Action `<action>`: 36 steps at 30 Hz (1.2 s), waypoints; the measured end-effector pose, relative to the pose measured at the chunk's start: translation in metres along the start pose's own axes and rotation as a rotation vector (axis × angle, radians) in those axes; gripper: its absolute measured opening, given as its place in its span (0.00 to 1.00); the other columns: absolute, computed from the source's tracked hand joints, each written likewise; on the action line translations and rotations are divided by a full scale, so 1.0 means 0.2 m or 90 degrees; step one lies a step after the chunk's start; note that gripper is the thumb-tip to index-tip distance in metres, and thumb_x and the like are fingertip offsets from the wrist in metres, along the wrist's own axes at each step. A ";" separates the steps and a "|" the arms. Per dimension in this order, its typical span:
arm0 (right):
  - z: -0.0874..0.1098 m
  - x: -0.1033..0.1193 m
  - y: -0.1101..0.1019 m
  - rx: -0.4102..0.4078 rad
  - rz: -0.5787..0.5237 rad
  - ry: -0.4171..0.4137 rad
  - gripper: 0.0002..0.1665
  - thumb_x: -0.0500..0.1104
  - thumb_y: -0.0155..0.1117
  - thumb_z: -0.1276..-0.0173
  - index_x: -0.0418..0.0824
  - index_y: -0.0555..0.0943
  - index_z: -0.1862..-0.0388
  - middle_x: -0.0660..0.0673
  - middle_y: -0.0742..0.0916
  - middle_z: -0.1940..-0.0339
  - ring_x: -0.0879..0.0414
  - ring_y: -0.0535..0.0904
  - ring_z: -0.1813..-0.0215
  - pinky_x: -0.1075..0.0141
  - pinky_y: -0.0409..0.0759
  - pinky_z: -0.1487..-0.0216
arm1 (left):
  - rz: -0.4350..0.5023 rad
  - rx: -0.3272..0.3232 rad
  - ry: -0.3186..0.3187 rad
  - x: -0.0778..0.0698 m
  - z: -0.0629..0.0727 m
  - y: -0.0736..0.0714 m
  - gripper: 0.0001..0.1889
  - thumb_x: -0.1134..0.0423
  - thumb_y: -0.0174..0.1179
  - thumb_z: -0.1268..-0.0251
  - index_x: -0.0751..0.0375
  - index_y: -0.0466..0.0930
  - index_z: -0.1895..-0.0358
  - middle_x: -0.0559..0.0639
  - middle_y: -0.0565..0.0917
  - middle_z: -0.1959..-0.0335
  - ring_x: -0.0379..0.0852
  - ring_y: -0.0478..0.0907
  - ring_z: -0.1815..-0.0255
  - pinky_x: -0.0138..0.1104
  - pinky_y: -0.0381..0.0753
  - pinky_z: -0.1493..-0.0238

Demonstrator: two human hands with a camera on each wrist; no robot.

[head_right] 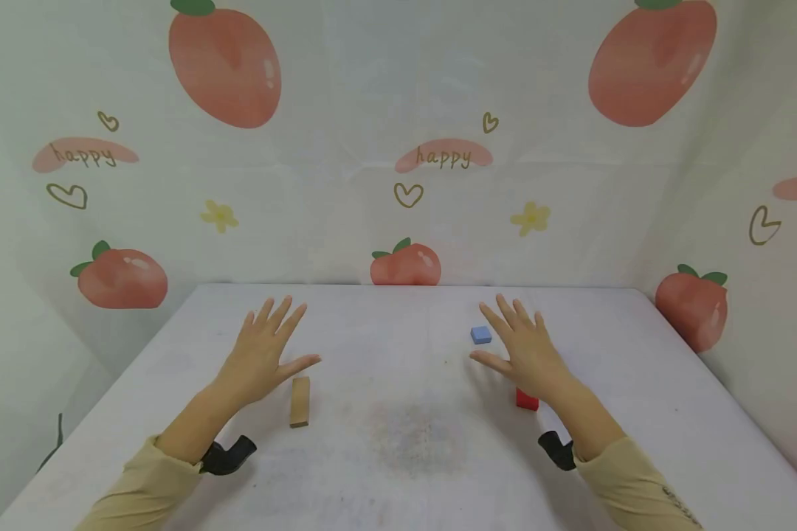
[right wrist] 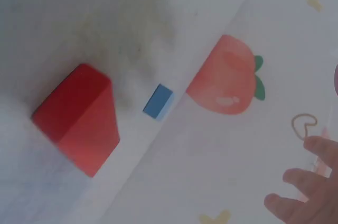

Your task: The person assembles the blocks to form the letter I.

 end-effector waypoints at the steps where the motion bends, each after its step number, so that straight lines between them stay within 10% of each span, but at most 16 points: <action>1: 0.01 -0.01 0.00 0.001 -0.013 0.002 0.46 0.58 0.61 0.38 0.42 0.57 0.27 0.29 0.57 0.27 0.29 0.49 0.27 0.32 0.43 0.31 | 0.014 0.006 -0.004 0.01 0.01 0.00 0.43 0.38 0.56 0.43 0.58 0.57 0.29 0.63 0.58 0.28 0.66 0.50 0.26 0.61 0.51 0.30; 18: 0.10 -0.18 0.00 0.029 -0.106 0.028 0.36 0.50 0.66 0.40 0.35 0.70 0.37 0.27 0.68 0.34 0.29 0.62 0.34 0.33 0.62 0.40 | 0.189 0.109 -0.039 0.14 0.13 0.09 0.36 0.46 0.59 0.41 0.64 0.64 0.33 0.66 0.65 0.32 0.67 0.62 0.32 0.59 0.63 0.36; 36: 0.15 -0.26 0.05 0.042 -0.139 0.009 0.30 0.45 0.70 0.44 0.35 0.77 0.43 0.30 0.77 0.41 0.31 0.69 0.38 0.34 0.67 0.44 | 0.225 0.195 0.035 0.15 0.19 0.20 0.41 0.44 0.70 0.57 0.67 0.72 0.40 0.63 0.75 0.40 0.62 0.69 0.37 0.53 0.68 0.37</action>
Point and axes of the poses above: each hand's wrist, its own z-axis away from the middle knuckle, its own y-axis out of the palm, x = y × z, the point moved 4 cm from there along -z, towards the middle knuckle
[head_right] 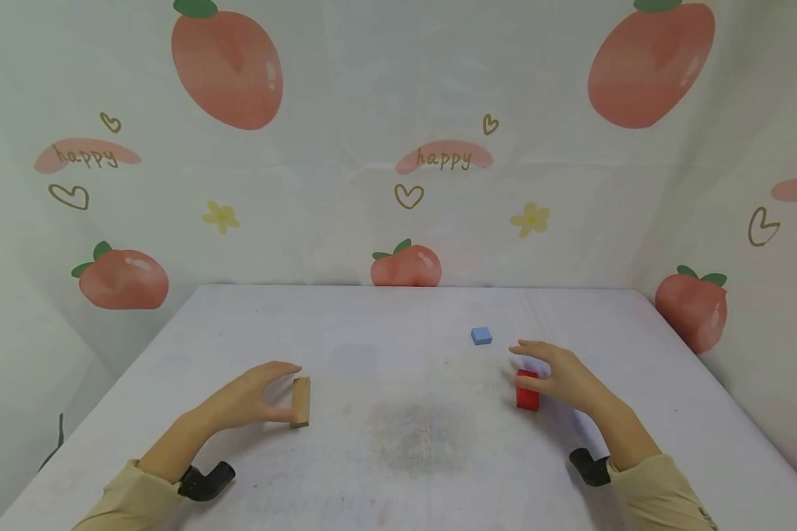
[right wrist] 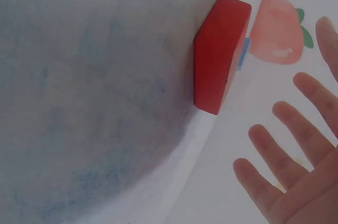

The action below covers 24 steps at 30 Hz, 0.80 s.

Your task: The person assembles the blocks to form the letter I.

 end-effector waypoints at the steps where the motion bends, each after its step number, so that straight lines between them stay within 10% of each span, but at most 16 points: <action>1: 0.00 0.00 0.00 0.005 0.000 0.003 0.30 0.45 0.70 0.44 0.35 0.77 0.43 0.30 0.78 0.41 0.32 0.69 0.38 0.34 0.68 0.44 | -0.004 0.003 0.003 0.00 0.00 0.00 0.42 0.43 0.70 0.57 0.67 0.72 0.40 0.63 0.75 0.40 0.62 0.70 0.38 0.53 0.68 0.37; 24: 0.02 -0.05 0.04 0.070 -0.020 0.026 0.30 0.47 0.70 0.45 0.36 0.78 0.45 0.32 0.80 0.43 0.34 0.72 0.41 0.38 0.74 0.46 | 0.014 0.027 0.038 -0.01 0.01 0.02 0.39 0.50 0.73 0.59 0.68 0.73 0.42 0.58 0.79 0.45 0.58 0.74 0.41 0.50 0.72 0.40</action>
Point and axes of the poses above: each hand's wrist, its own z-axis away from the middle knuckle, its own y-axis out of the palm, x = y × z, the point moved 4 cm from there along -z, towards the middle knuckle
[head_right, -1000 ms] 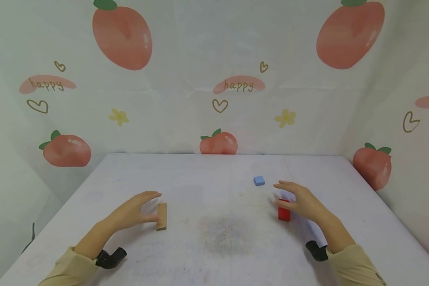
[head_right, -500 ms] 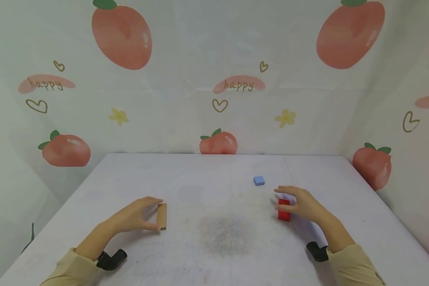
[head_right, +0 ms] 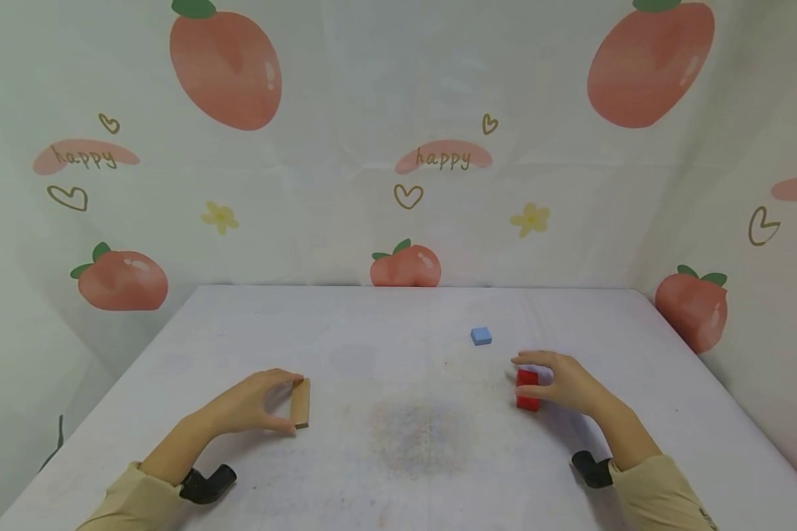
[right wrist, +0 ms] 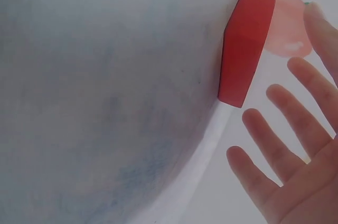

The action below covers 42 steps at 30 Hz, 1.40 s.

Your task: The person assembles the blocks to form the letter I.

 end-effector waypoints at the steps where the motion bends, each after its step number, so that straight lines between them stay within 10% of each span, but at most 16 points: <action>1: 0.00 0.00 0.00 0.001 -0.002 -0.003 0.29 0.47 0.71 0.46 0.36 0.78 0.45 0.31 0.80 0.43 0.33 0.72 0.41 0.38 0.74 0.47 | 0.002 0.002 -0.003 0.00 0.00 0.00 0.39 0.51 0.73 0.59 0.68 0.73 0.42 0.58 0.79 0.45 0.58 0.74 0.41 0.50 0.72 0.39; 42: 0.01 -0.04 0.02 0.084 -0.030 0.006 0.22 0.46 0.72 0.48 0.38 0.84 0.54 0.29 0.80 0.45 0.31 0.72 0.42 0.40 0.75 0.48 | -0.063 -0.042 0.015 0.00 -0.02 0.00 0.35 0.46 0.72 0.58 0.60 0.77 0.44 0.53 0.81 0.46 0.55 0.76 0.43 0.48 0.74 0.41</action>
Point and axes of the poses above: each hand's wrist, its own z-axis away from the middle knuckle, its own y-axis out of the palm, x = y × z, the point moved 4 cm from there along -z, towards the middle knuckle
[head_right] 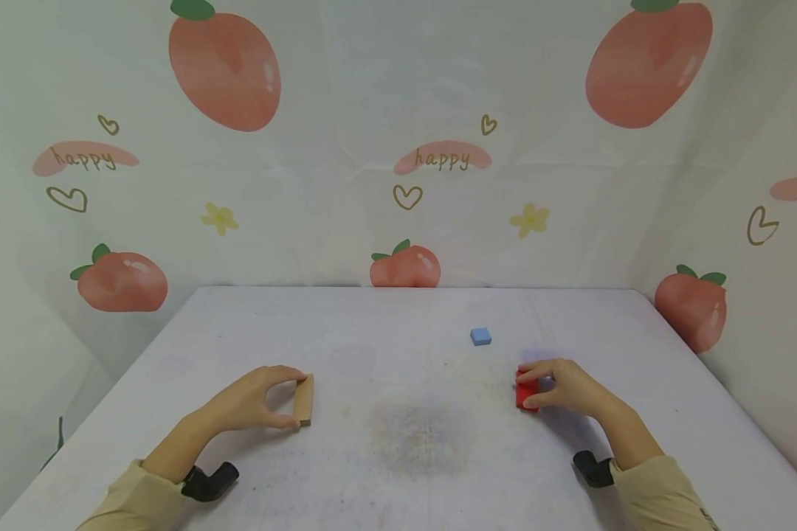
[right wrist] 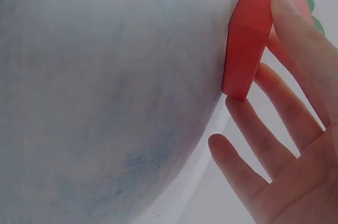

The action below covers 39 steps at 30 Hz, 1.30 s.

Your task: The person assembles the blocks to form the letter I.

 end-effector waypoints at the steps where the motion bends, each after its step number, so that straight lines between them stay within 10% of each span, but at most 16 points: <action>1: 0.00 0.00 0.00 0.000 0.000 0.002 0.23 0.46 0.72 0.48 0.38 0.84 0.54 0.29 0.80 0.45 0.31 0.72 0.42 0.40 0.75 0.47 | -0.001 -0.002 0.000 0.00 0.00 0.00 0.35 0.47 0.72 0.58 0.60 0.77 0.44 0.53 0.81 0.46 0.55 0.76 0.43 0.48 0.74 0.41; 39: -0.01 0.00 0.00 0.011 -0.003 0.044 0.20 0.44 0.73 0.50 0.38 0.85 0.57 0.31 0.81 0.46 0.33 0.72 0.42 0.42 0.75 0.45 | 0.032 -0.007 0.051 -0.10 -0.15 -0.01 0.34 0.48 0.71 0.56 0.59 0.76 0.43 0.50 0.81 0.45 0.51 0.76 0.42 0.46 0.74 0.41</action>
Point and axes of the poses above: each hand's wrist, its own z-axis away from the middle knuckle, its own y-axis out of the palm, x = y × z, the point moved 4 cm from there along -z, towards the middle knuckle
